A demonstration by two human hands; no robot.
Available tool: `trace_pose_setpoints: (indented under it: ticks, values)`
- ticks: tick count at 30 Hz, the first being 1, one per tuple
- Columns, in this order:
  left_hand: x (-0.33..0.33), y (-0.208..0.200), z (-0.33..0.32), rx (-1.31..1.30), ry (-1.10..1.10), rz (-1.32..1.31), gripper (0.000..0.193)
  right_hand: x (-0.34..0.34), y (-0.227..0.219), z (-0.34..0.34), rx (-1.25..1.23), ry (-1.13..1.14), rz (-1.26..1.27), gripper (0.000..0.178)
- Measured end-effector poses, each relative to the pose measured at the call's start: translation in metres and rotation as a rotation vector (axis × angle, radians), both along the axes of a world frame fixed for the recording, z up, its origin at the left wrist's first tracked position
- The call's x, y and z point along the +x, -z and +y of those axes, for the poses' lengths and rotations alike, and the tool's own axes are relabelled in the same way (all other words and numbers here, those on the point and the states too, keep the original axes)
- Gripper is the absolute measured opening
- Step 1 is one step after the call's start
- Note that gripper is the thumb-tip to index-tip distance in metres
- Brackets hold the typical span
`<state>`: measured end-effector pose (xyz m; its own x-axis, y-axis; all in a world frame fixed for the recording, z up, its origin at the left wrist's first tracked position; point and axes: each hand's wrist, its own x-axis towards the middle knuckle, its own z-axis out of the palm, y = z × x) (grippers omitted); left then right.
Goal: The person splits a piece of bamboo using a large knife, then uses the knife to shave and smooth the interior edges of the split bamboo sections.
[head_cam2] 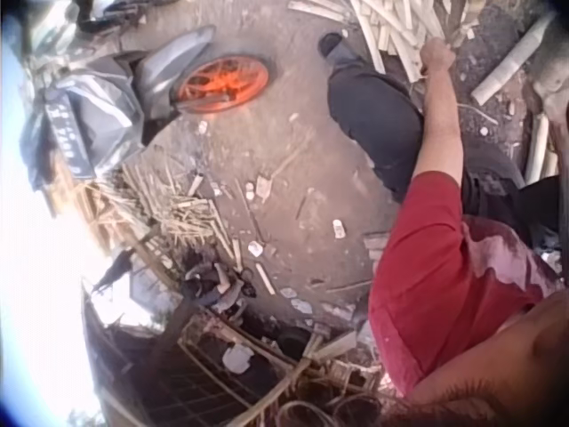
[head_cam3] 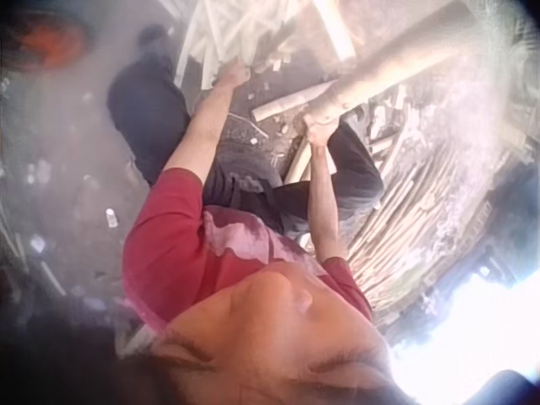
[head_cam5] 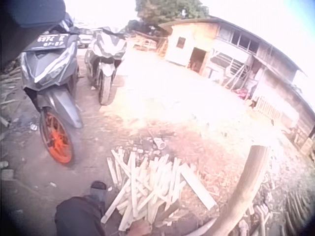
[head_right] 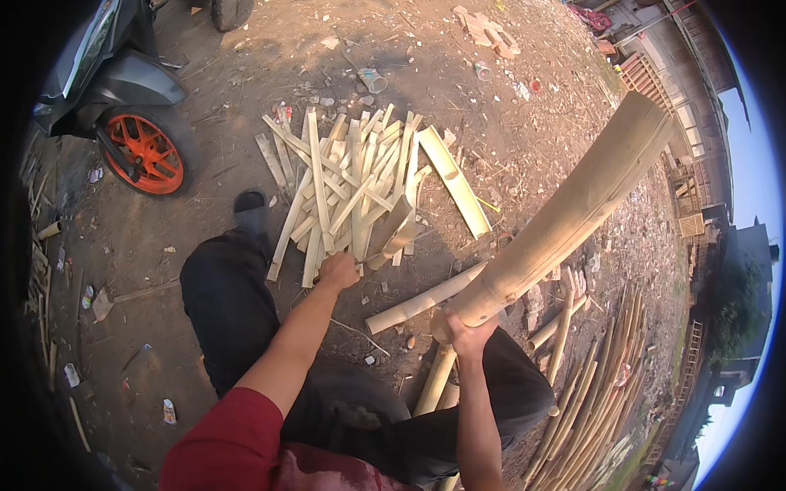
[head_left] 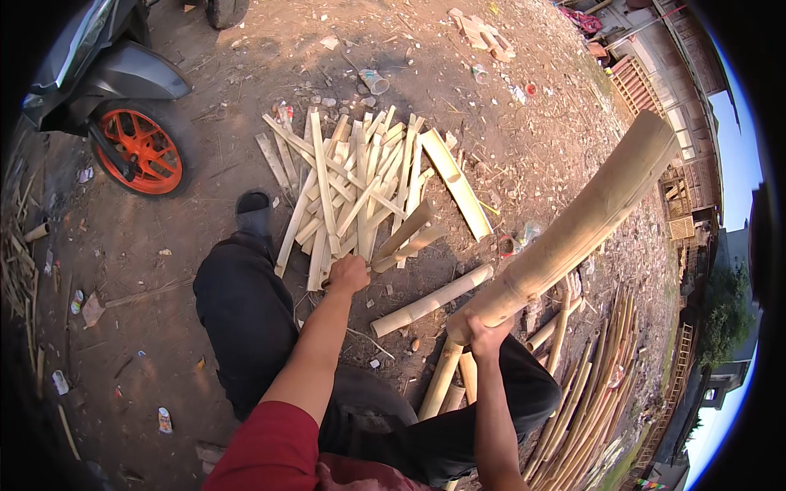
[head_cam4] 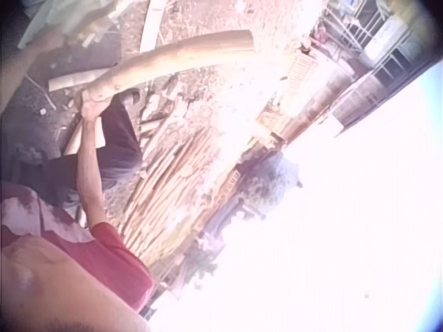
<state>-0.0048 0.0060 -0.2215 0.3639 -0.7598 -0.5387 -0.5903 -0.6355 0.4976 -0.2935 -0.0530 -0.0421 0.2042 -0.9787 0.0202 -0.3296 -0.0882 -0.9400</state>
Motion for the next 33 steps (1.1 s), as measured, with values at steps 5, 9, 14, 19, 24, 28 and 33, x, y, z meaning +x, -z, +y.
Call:
trace_pose_setpoints:
  ticks: [5,9,14,19,24,28,33]
  values:
    - [-0.001,0.022,-0.024,0.042,0.006,-0.036,0.031,-0.029,0.133,0.077,0.489,-0.145,0.815,0.071]
    - [-0.015,0.029,-0.035,0.05,-0.105,0.001,0.033,-0.032,0.078,0.053,0.561,-0.056,0.471,0.055]
    - [-0.025,0.005,-0.06,0.01,-0.186,0.057,0.038,-0.069,-0.003,0.054,0.559,0.082,0.039,0.043]
    - [-0.012,-0.117,-0.109,-0.34,-0.116,0.225,0.043,-0.087,-0.062,0.09,0.378,0.214,-0.06,0.039]
    - [0.023,-0.213,-0.12,-0.29,-0.282,0.465,0.025,-0.07,-0.041,0.121,0.303,0.238,-0.177,0.048]
    - [0.051,-0.243,-0.094,-0.324,-0.179,0.751,0.032,-0.056,-0.035,0.128,0.218,0.174,-0.157,0.061]
    - [0.065,-0.222,-0.073,-0.204,-0.389,0.911,0.02,-0.039,-0.048,0.127,-0.035,0.139,-0.141,0.063]
